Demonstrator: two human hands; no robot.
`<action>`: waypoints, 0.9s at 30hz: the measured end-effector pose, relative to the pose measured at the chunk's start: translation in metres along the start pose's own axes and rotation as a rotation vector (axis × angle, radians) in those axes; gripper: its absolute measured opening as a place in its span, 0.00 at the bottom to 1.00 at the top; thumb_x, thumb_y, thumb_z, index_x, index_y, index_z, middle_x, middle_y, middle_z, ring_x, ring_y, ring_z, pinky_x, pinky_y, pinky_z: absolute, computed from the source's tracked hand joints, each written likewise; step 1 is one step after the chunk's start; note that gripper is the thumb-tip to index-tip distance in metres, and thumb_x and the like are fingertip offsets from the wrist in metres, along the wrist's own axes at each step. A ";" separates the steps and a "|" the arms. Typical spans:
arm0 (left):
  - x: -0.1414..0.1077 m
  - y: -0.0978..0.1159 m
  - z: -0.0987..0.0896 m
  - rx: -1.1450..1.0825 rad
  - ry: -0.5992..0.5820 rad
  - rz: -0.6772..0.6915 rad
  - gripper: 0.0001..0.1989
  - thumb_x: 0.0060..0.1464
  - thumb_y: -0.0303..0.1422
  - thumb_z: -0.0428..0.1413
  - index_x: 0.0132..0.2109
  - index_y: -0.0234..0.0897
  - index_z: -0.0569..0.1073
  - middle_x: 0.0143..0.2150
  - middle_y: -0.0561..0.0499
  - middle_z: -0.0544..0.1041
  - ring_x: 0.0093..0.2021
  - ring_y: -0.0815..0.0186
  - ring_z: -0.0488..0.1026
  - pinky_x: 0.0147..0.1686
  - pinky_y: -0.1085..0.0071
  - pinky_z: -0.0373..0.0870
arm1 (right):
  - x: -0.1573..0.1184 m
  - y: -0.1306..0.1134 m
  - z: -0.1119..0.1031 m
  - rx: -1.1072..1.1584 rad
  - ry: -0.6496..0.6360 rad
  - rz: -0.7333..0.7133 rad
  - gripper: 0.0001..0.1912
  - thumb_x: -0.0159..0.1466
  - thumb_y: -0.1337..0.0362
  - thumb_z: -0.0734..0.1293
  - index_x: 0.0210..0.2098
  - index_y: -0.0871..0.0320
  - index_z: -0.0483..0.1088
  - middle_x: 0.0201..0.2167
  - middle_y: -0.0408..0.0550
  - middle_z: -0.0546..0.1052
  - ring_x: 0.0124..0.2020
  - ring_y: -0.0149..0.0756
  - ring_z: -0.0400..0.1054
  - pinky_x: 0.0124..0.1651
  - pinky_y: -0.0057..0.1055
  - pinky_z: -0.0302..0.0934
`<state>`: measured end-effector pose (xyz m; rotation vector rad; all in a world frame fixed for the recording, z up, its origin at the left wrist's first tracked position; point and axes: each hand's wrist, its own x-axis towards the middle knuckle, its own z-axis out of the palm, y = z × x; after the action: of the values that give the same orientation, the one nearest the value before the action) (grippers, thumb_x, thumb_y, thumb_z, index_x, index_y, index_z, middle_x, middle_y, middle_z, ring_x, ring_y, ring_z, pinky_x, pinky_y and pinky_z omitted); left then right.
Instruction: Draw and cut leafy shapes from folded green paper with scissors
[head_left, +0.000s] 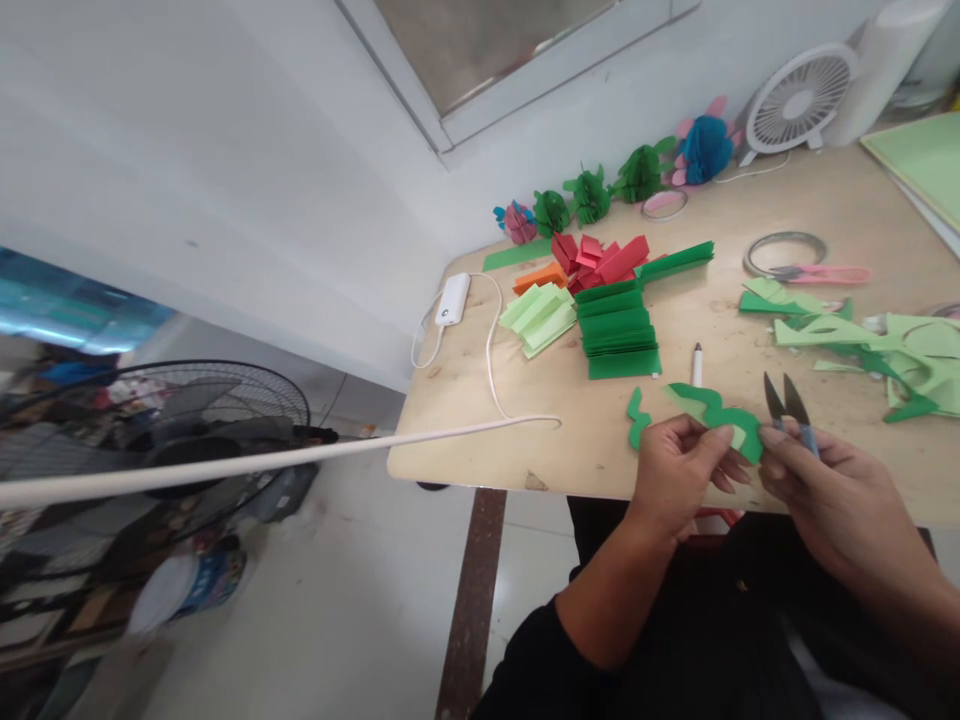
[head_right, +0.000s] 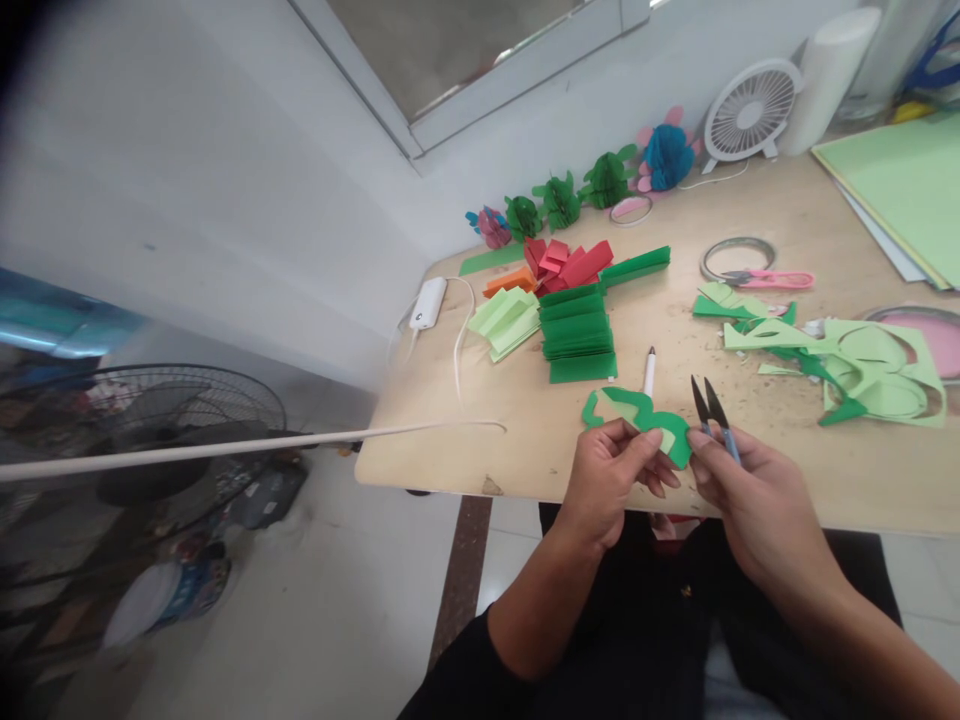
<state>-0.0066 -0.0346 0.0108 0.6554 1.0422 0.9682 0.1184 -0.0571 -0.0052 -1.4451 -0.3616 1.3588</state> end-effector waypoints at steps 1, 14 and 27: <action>0.000 0.000 0.000 0.003 0.003 0.006 0.24 0.43 0.52 0.67 0.26 0.34 0.72 0.20 0.51 0.75 0.19 0.72 0.69 0.20 0.76 0.62 | 0.000 -0.001 0.000 0.000 0.003 -0.004 0.25 0.38 0.49 0.83 0.23 0.55 0.69 0.20 0.37 0.63 0.22 0.27 0.51 0.20 0.24 0.49; 0.001 -0.001 -0.001 0.046 -0.006 0.010 0.25 0.44 0.52 0.67 0.26 0.34 0.72 0.20 0.51 0.75 0.18 0.73 0.68 0.20 0.76 0.61 | -0.004 -0.005 0.005 -0.028 0.011 -0.005 0.27 0.36 0.48 0.83 0.21 0.56 0.68 0.19 0.37 0.63 0.23 0.26 0.52 0.21 0.22 0.49; 0.001 -0.001 -0.001 0.069 -0.003 0.008 0.24 0.44 0.52 0.66 0.25 0.35 0.71 0.19 0.51 0.74 0.18 0.72 0.68 0.20 0.76 0.61 | -0.001 0.000 0.000 -0.062 -0.018 -0.028 0.26 0.40 0.47 0.82 0.20 0.55 0.67 0.18 0.37 0.62 0.22 0.27 0.50 0.21 0.25 0.46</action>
<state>-0.0067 -0.0339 0.0097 0.7178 1.0749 0.9413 0.1181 -0.0574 -0.0048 -1.4737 -0.4376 1.3488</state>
